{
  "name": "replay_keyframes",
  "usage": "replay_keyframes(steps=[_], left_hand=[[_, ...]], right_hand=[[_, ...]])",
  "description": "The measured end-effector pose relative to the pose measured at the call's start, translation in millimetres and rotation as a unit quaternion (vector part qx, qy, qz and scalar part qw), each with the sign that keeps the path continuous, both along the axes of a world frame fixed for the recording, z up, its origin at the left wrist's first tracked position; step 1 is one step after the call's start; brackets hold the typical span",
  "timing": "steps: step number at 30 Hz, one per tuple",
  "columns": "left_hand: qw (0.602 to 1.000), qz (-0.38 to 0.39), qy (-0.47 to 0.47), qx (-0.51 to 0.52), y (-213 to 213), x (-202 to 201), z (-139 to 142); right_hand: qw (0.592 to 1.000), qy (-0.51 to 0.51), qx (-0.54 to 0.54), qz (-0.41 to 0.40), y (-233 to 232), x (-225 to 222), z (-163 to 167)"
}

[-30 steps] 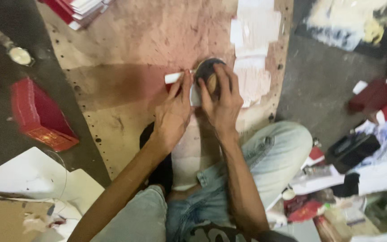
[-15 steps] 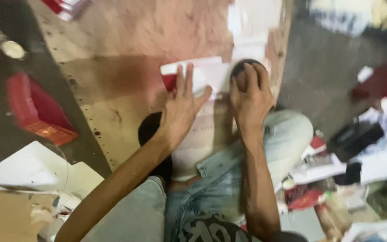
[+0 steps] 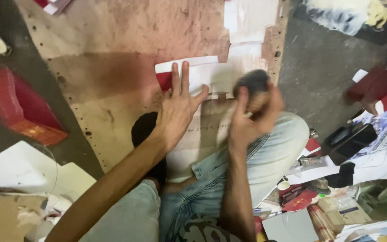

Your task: The person applies glue to the edges of white paper sheets using a round brush, then folds and presses them into red covers. The person repeats this process for multiple items, stacking the finished units on the table.

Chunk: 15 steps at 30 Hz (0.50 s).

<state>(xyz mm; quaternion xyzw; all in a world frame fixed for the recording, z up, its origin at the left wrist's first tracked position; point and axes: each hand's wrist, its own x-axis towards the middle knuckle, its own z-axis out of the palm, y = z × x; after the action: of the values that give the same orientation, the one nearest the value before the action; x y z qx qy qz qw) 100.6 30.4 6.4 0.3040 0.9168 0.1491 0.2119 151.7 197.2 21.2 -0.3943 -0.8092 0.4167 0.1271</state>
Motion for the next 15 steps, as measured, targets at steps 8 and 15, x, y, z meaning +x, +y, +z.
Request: replay_keyframes(steps=[8,15], left_hand=[[0.999,0.020,-0.017,0.039,-9.3,-6.3,3.4],[0.966,0.181,-0.149,0.111,-18.5,-12.0,2.8]], right_hand=[[0.988,0.083,0.070,0.114,-17.0,-33.9,-8.2],[0.968,0.102,0.083,0.213,-44.2,-35.5,-8.7]])
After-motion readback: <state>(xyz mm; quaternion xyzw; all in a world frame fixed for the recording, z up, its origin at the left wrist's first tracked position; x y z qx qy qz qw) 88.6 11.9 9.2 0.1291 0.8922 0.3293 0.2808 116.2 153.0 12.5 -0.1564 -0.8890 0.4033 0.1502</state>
